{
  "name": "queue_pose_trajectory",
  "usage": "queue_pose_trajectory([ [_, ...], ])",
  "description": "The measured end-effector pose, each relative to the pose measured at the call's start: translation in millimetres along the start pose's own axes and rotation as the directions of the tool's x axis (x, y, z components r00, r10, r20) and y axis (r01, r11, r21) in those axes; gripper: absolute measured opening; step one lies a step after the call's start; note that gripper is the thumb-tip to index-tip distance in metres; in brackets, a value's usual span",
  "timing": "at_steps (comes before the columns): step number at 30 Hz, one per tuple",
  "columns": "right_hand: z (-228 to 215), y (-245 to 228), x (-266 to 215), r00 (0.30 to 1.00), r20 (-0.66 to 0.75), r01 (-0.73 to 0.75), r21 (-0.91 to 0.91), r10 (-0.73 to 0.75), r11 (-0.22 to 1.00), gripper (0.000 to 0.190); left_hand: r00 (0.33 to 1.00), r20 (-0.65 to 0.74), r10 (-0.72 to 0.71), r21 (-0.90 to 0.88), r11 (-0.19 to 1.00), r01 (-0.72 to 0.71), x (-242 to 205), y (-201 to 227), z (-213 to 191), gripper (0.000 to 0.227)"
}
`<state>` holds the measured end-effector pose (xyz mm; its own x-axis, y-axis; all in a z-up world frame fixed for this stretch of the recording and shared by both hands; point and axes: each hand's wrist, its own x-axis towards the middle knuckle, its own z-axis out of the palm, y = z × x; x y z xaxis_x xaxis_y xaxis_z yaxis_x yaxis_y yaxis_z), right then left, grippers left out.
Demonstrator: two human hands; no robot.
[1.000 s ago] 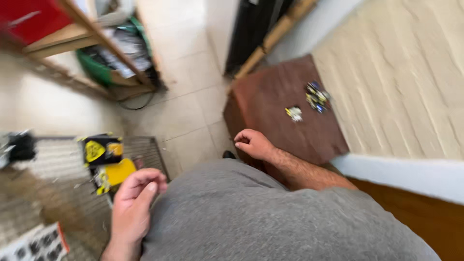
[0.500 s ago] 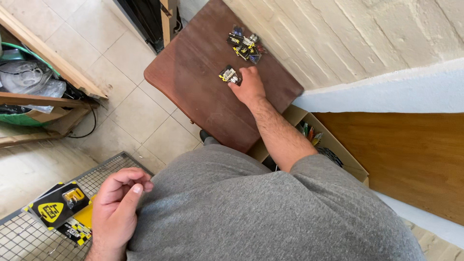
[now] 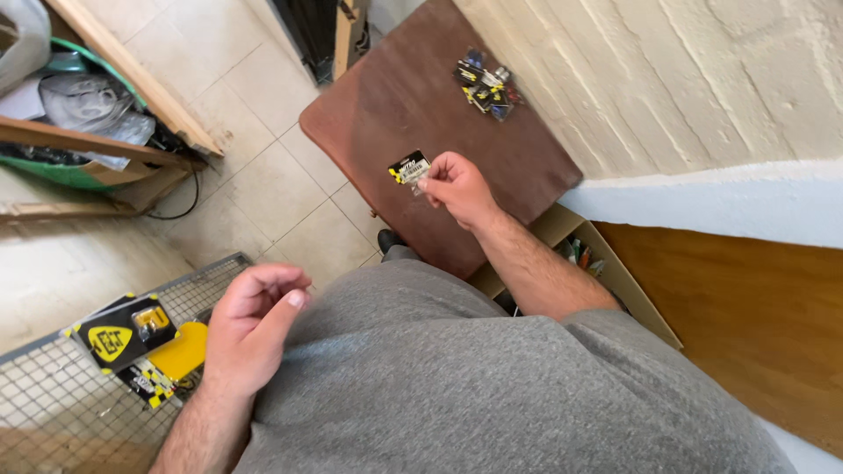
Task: The person repeatedly picks up small packaged items from a brown stool and hangs them on a wire grid display rack. The person handles the items one by one, moving them from the stool to the rack.
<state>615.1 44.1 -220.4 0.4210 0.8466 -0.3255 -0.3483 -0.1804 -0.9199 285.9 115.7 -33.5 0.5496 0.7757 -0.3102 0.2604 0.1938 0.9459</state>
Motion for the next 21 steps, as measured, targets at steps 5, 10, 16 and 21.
queue_pose_trajectory([
  [5, 77.9, -28.2, -42.6, 0.939, 0.289, 0.122, 0.228, -0.187, 0.966, 0.028, 0.968, -0.094, 0.231, -0.052, 0.97, -0.237, 8.5, -2.7, 0.1, 0.038],
  [10, 143.3, -59.4, -68.1, 0.818, 0.537, 0.108, 0.21, -0.207, 0.972, 0.032, 0.92, -0.225, 0.32, 0.09, 0.947, -0.308, -11.4, 15.3, -19.8, 0.022],
  [16, 203.7, -75.3, -82.5, 0.651, 0.717, 0.195, 0.16, -0.25, 0.968, 0.039, 0.827, -0.427, 0.366, 0.154, 0.93, -0.333, -51.0, 1.5, -52.4, 0.004],
  [21, 255.8, -70.9, -91.1, 0.439, 0.833, 0.321, 0.204, -0.336, 0.925, 0.054, 0.729, -0.595, 0.339, 0.068, 0.925, -0.375, -97.1, -9.7, -75.3, 0.006],
])
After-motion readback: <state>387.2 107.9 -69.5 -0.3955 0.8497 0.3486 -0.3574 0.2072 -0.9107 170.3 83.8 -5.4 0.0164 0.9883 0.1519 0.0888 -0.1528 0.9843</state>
